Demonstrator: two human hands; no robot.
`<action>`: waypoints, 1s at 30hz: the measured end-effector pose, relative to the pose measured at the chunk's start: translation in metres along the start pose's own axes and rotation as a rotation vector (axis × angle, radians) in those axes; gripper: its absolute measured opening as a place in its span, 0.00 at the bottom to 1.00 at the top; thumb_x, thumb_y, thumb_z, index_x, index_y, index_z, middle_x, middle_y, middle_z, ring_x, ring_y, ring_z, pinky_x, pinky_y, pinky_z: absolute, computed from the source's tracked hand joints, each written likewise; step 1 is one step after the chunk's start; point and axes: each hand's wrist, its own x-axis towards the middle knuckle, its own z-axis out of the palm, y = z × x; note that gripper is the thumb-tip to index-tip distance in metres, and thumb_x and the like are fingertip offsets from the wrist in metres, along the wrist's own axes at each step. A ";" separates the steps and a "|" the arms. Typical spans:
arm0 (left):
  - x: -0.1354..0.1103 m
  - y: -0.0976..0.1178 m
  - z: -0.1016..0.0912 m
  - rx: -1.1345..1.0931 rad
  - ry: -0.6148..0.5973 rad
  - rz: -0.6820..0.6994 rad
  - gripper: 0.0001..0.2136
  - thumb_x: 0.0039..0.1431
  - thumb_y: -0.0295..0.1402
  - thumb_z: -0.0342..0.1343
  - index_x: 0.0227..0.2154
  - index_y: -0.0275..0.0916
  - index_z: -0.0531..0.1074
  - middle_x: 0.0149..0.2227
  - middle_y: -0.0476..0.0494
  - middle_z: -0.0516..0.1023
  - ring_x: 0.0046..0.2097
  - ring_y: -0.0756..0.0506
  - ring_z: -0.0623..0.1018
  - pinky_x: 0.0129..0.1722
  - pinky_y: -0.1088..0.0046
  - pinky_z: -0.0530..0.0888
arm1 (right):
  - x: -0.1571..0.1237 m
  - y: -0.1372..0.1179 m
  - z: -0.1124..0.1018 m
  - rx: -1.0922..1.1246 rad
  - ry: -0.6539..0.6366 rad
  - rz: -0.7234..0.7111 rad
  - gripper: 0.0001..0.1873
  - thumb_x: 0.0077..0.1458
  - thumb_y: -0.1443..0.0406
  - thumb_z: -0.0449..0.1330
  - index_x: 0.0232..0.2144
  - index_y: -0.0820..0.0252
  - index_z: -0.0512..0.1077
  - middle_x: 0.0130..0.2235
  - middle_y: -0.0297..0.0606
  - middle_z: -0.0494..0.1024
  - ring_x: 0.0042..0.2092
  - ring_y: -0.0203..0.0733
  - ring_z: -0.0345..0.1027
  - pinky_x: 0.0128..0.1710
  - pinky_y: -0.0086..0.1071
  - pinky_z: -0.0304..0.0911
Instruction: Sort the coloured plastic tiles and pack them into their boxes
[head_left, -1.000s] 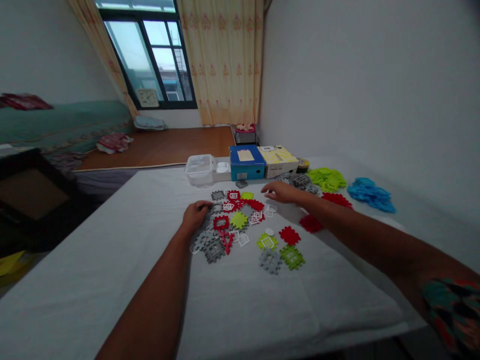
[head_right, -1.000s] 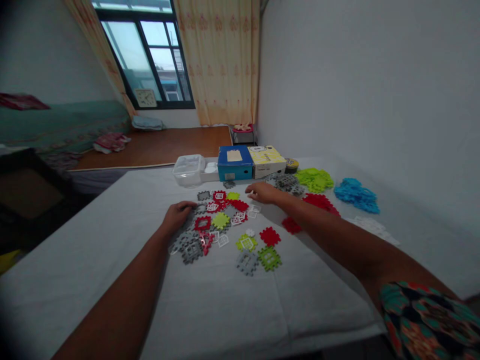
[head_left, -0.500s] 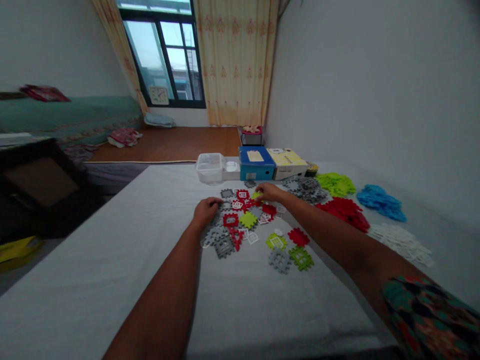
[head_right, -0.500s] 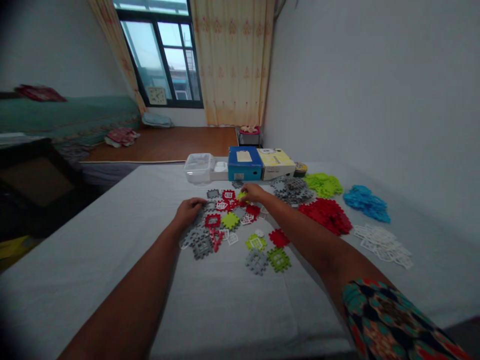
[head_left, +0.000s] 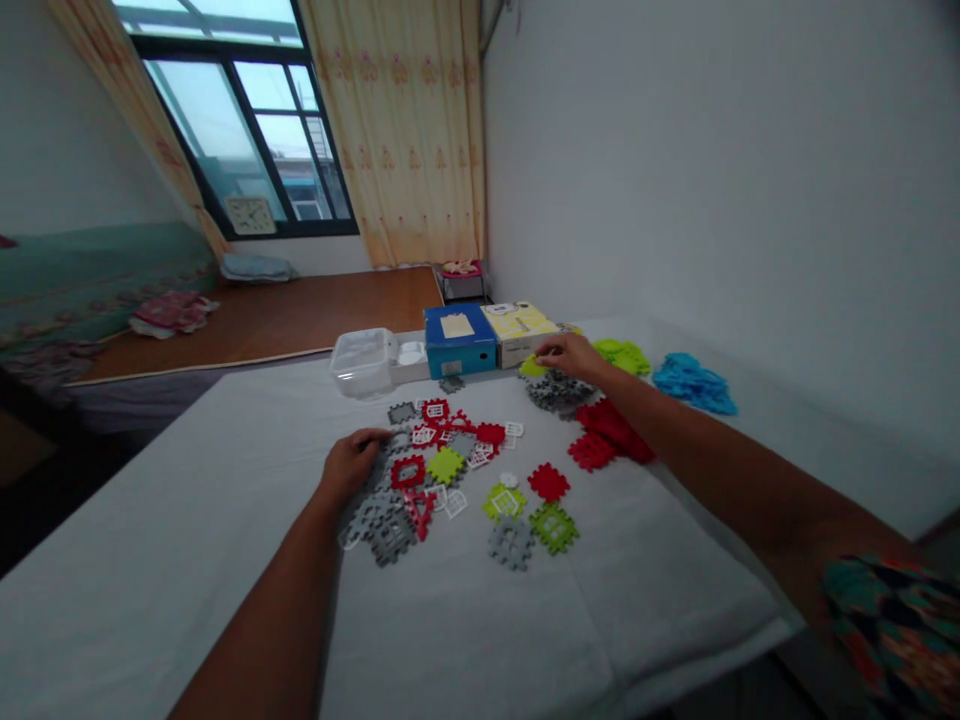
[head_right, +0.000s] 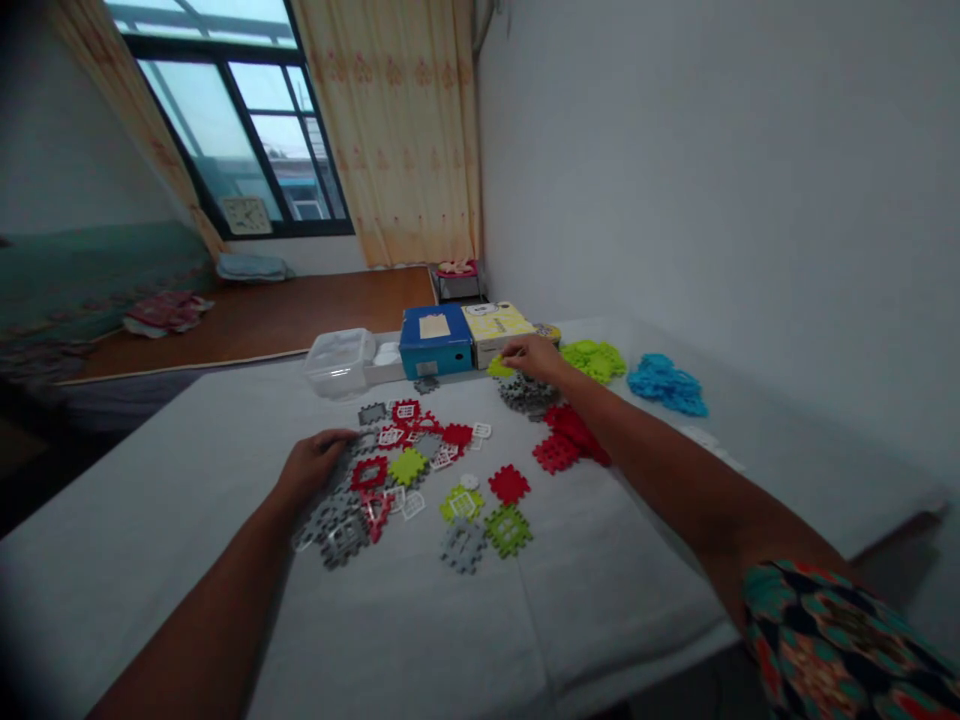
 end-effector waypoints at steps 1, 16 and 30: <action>0.000 0.001 -0.001 0.002 0.000 -0.009 0.16 0.47 0.38 0.51 0.36 0.42 0.81 0.40 0.46 0.84 0.46 0.41 0.80 0.52 0.67 0.72 | -0.001 0.021 -0.017 -0.038 0.073 0.053 0.10 0.49 0.63 0.65 0.35 0.58 0.81 0.37 0.36 0.83 0.37 0.39 0.74 0.39 0.30 0.65; -0.007 0.016 -0.005 -0.015 0.040 -0.067 0.14 0.46 0.38 0.54 0.33 0.42 0.81 0.39 0.47 0.84 0.46 0.41 0.80 0.52 0.68 0.73 | -0.019 0.176 -0.066 -0.463 0.338 0.597 0.15 0.50 0.60 0.64 0.40 0.58 0.80 0.41 0.45 0.81 0.39 0.46 0.73 0.35 0.35 0.63; -0.004 0.010 0.004 0.010 0.019 -0.033 0.16 0.49 0.32 0.51 0.36 0.41 0.81 0.39 0.46 0.84 0.45 0.43 0.80 0.51 0.68 0.73 | -0.010 0.002 -0.007 -0.239 -0.052 0.020 0.11 0.57 0.62 0.59 0.39 0.59 0.79 0.40 0.40 0.82 0.39 0.42 0.73 0.41 0.33 0.64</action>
